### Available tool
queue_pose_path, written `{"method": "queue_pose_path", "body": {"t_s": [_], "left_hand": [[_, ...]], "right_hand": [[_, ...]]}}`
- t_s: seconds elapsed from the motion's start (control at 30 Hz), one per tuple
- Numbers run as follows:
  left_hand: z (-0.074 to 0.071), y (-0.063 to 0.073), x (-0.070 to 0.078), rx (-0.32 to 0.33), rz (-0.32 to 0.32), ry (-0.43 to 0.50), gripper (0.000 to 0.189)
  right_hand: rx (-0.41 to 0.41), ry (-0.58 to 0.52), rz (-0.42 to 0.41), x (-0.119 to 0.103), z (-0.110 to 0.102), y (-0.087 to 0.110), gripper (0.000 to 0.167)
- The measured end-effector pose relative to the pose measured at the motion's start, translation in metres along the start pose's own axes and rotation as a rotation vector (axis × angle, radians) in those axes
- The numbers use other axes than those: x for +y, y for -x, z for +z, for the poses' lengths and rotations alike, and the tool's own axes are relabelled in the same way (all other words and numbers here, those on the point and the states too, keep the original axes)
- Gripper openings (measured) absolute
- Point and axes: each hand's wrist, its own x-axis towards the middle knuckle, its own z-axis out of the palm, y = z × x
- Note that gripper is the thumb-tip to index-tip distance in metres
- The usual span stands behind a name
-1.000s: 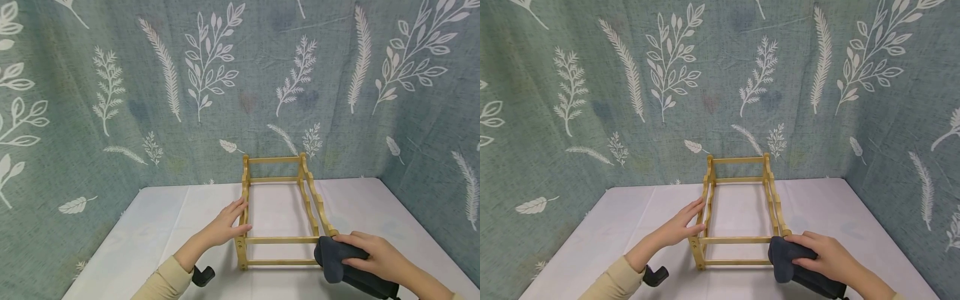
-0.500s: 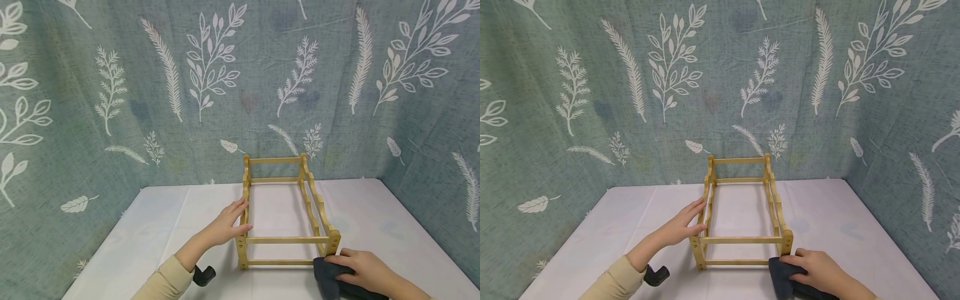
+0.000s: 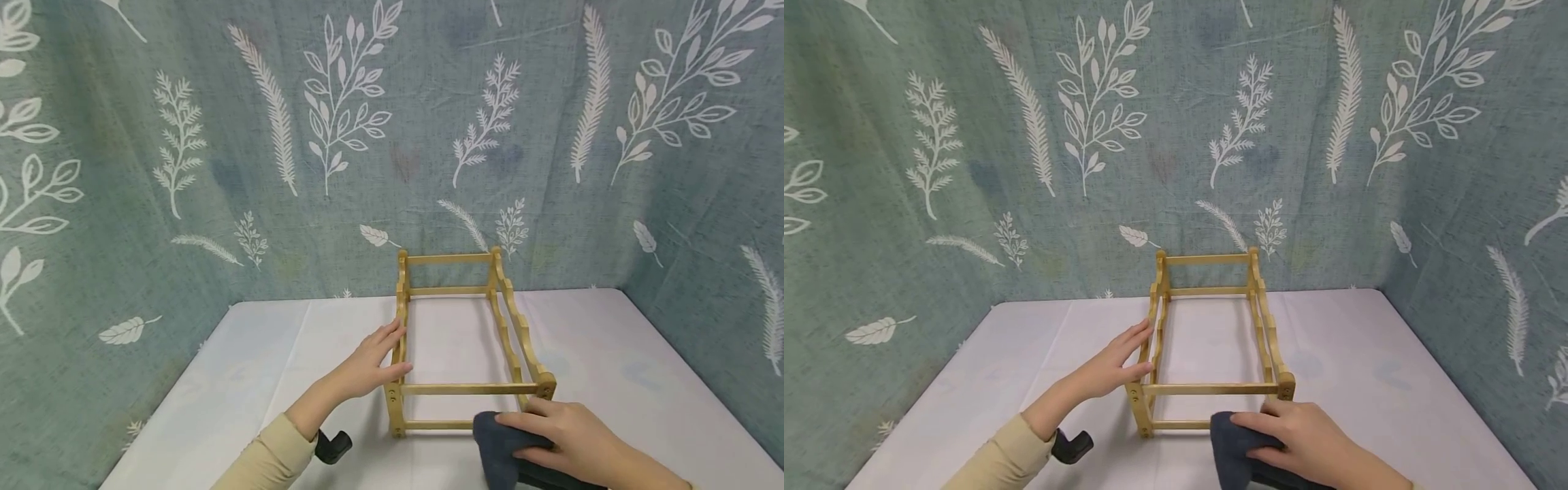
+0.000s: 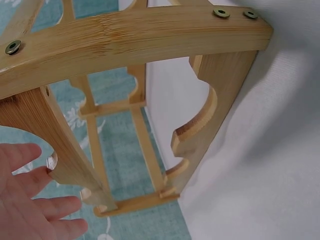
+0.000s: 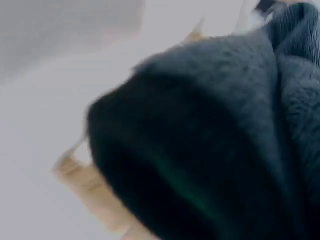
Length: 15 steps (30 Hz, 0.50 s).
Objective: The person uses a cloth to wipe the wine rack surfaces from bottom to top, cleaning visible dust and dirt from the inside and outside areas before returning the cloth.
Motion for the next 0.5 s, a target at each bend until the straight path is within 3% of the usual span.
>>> {"method": "queue_pose_path", "body": {"t_s": [0.1, 0.27, 0.37, 0.5], "left_hand": [[-0.001, 0.000, -0.001, -0.008, -0.008, -0.001, 0.071], [-0.001, 0.000, -0.002, -0.017, -0.015, 0.005, 0.071], [-0.001, 0.000, -0.001, -0.016, -0.007, 0.009, 0.070], [-0.003, 0.002, 0.000, -0.016, -0.004, 0.010, 0.070]], "right_hand": [[0.052, 0.035, -0.009, -0.014, 0.007, -0.030, 0.043], [0.004, 0.100, 0.032, -0.027, 0.029, -0.072, 0.044], [-0.009, 0.200, 0.090, -0.031, 0.041, -0.089, 0.044], [0.008, 0.322, 0.175, -0.036, 0.049, -0.096, 0.044]]}}
